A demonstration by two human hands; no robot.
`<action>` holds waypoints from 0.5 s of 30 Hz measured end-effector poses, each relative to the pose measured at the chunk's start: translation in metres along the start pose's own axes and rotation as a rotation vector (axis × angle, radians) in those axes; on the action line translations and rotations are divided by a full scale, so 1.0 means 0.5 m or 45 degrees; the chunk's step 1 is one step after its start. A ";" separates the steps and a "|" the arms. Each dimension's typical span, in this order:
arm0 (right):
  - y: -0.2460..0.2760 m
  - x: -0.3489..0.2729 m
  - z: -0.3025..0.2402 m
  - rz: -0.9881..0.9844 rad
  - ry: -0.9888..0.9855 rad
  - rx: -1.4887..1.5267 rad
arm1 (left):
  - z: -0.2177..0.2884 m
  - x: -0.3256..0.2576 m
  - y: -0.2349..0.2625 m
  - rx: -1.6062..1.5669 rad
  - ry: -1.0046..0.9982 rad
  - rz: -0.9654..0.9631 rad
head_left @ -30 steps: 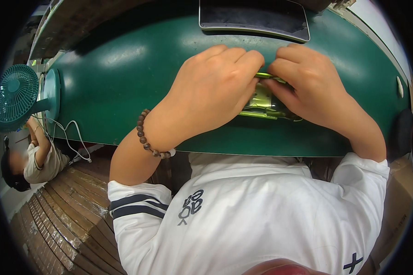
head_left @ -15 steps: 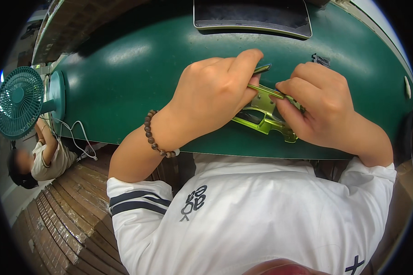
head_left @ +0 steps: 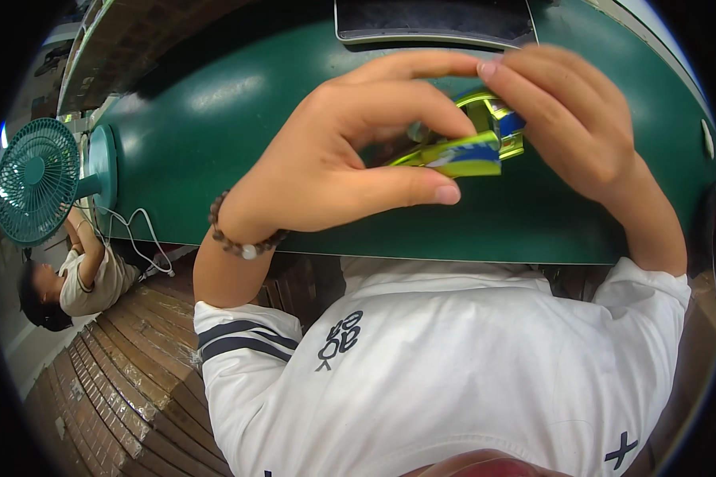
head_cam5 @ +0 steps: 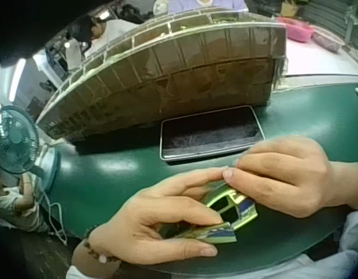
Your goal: The person assembles small black components into green plastic frames. They pick up frames from a cardboard tray, insert the black pieces by hand, and place the finished units back into the tray. The process is repeated for multiple units.
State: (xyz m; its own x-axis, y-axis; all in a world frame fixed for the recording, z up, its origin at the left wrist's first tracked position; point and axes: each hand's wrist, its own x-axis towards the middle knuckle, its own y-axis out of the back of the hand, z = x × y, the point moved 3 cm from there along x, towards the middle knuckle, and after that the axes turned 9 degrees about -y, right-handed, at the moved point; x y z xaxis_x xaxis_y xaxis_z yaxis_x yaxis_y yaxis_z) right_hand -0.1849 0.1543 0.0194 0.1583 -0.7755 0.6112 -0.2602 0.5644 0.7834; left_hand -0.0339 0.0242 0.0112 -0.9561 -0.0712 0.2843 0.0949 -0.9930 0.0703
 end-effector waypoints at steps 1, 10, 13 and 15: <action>0.001 0.003 0.006 -0.004 0.033 -0.068 | 0.007 0.009 -0.001 0.480 -0.227 -0.146; -0.016 -0.092 -0.041 -0.304 -0.232 0.221 | -0.058 -0.003 -0.065 1.384 -0.779 0.007; -0.046 -0.094 -0.046 -0.333 -0.325 0.298 | -0.059 -0.008 -0.080 1.361 -0.639 -0.068; -0.052 -0.098 -0.047 -0.309 -0.330 0.348 | -0.062 -0.010 -0.083 1.410 -0.623 -0.099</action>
State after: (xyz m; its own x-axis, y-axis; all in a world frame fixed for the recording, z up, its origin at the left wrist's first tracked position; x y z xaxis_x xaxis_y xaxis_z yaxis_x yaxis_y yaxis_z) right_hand -0.1637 0.1842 -0.0282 0.0112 -0.9410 0.3381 -0.4929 0.2890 0.8207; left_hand -0.0419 0.0628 -0.0228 -0.7865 0.2660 0.5574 0.4565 -0.3575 0.8147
